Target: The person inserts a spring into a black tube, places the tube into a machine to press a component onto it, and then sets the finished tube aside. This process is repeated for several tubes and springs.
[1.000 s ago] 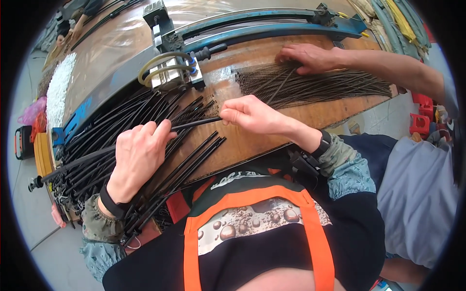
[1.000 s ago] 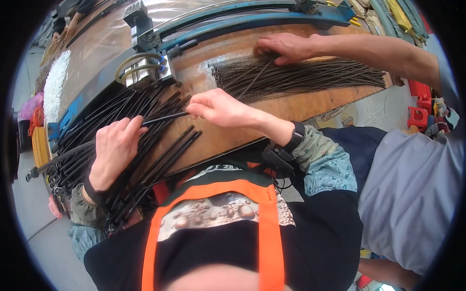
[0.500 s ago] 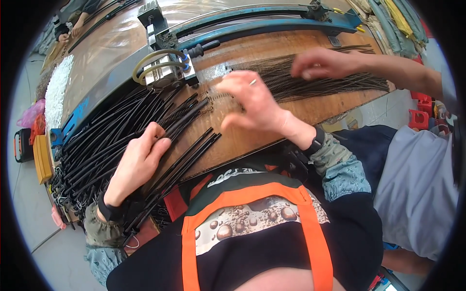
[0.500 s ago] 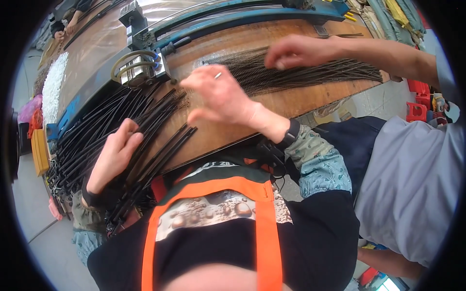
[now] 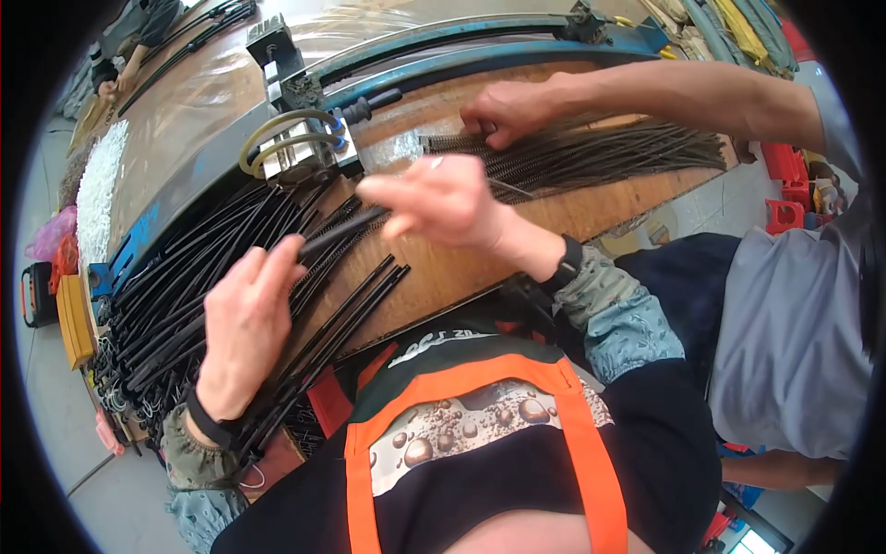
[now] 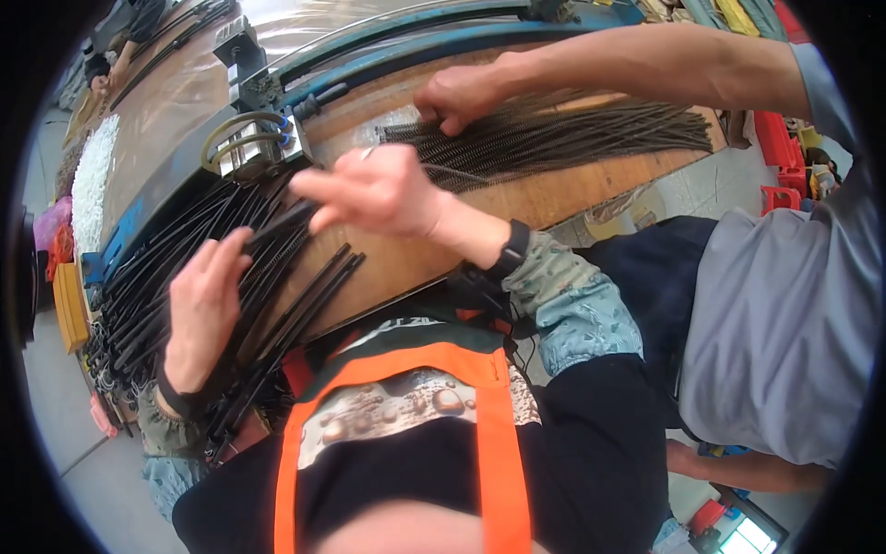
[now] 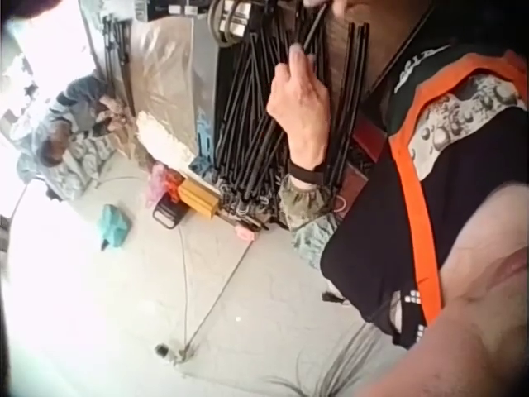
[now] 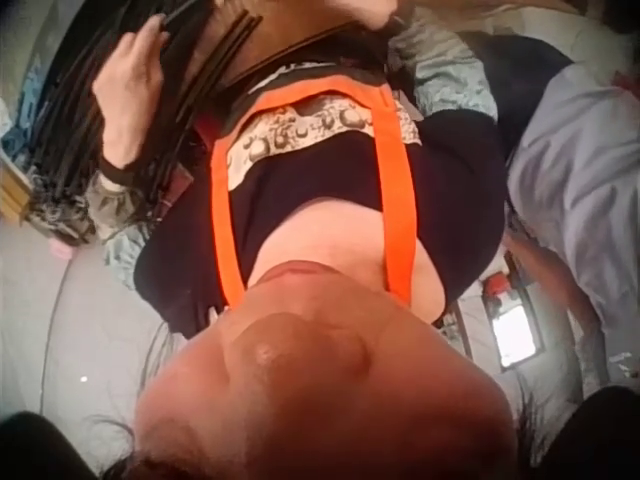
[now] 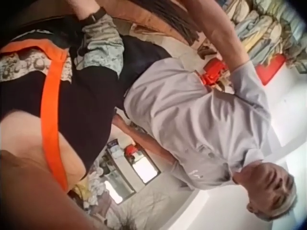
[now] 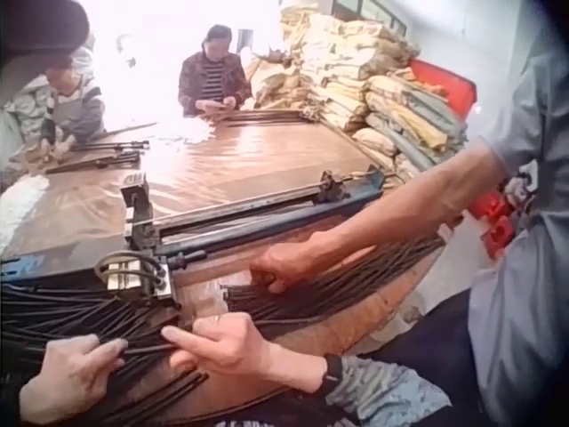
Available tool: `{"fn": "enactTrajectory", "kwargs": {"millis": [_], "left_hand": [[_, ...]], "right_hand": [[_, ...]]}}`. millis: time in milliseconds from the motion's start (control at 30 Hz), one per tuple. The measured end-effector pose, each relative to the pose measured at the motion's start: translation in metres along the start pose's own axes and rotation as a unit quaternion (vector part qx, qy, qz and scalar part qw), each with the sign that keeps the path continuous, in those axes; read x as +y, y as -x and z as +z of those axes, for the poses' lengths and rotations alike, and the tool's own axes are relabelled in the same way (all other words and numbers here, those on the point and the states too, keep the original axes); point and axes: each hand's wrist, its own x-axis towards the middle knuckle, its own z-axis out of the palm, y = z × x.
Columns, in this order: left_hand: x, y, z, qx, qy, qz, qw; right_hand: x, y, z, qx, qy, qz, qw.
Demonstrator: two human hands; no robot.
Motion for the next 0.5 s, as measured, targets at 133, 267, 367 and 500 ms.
{"fn": "enactTrajectory", "kwargs": {"millis": [133,267,367,500], "left_hand": [[-0.039,-0.011,-0.043,0.164,-0.037,0.012,0.986],[-0.073,-0.015,-0.101,0.234,-0.105,-0.018,0.967],[-0.091,-0.009,-0.116,0.279,-0.109,-0.032,0.954],[-0.112,0.008,-0.124,0.311,-0.095,-0.052,0.944]], "right_hand": [[0.051,-0.004,-0.016,0.076,0.085,0.101,0.988],[0.067,-0.051,-0.002,-0.023,-0.028,0.249,0.968],[0.067,-0.117,0.026,-0.058,-0.169,0.257,0.950],[0.091,-0.160,0.062,-0.106,-0.214,0.209,0.948]]}}
